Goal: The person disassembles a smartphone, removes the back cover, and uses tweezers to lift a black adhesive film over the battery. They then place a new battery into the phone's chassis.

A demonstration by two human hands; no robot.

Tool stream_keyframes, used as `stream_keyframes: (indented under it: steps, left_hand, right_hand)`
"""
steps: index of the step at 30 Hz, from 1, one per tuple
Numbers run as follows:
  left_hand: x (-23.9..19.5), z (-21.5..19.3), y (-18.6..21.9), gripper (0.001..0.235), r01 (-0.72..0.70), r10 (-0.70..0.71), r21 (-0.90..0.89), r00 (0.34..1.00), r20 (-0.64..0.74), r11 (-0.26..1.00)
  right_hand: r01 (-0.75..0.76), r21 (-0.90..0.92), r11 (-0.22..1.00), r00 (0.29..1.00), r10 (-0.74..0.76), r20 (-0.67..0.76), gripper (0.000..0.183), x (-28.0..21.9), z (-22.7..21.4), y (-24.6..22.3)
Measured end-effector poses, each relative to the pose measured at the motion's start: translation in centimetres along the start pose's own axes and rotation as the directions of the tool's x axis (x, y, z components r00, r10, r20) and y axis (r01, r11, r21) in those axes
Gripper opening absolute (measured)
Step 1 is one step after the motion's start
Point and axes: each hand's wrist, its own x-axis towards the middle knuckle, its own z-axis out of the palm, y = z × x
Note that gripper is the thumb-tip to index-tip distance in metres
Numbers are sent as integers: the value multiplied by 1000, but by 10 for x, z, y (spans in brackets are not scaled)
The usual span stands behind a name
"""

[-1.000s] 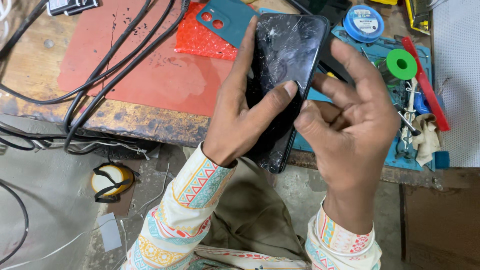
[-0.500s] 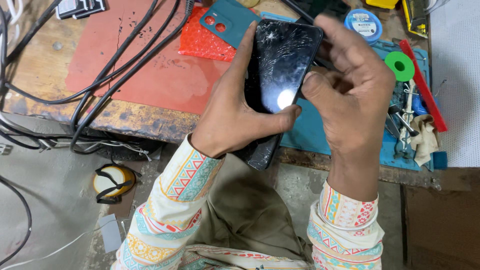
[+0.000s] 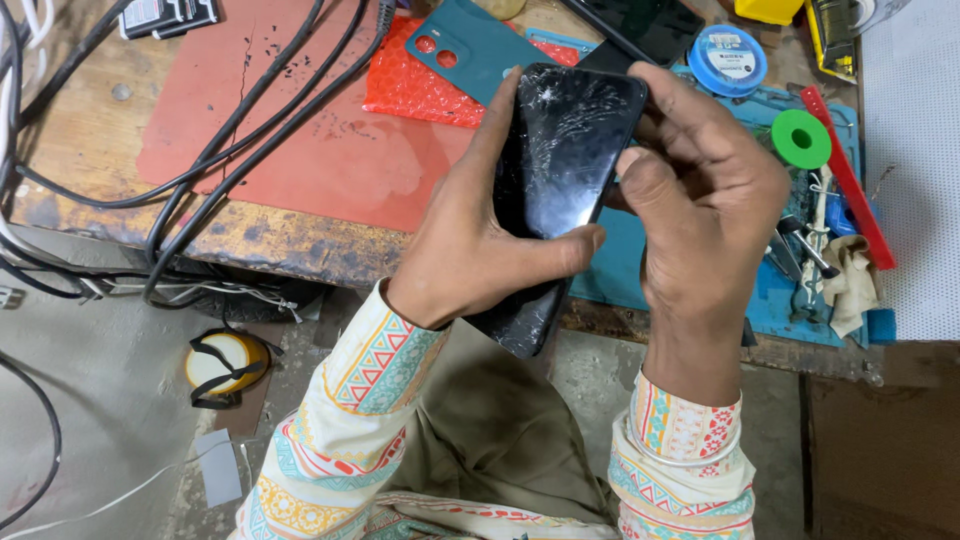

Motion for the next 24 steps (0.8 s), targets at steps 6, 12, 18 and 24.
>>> stream_keyframes:
  steps: [6, 12, 18, 24]
  left_hand:
    - [-4, 3, 6, 119, -12, 14, 196, 1000, -7, 981]
    - [7, -2, 11, 117, 24, -28, 279, 1000, 13, 960]
    - [17, -16, 13, 115, -78, 9, 428, 987, 162, 900]
    - [24, -45, 24, 122, -323, 92, 482, 892, 442, 814]
  right_hand:
    - [39, -130, 991, 997, -48, -65, 20, 4, -8, 8]
    - [-97, -58, 994, 992, 92, -83, 17, 22, -17, 4]
    - [-351, 181, 919, 935, 353, 26, 17, 23, -34, 5]
    - [-587, 218, 780, 796, 507, 331, 53, 25, -40, -6]
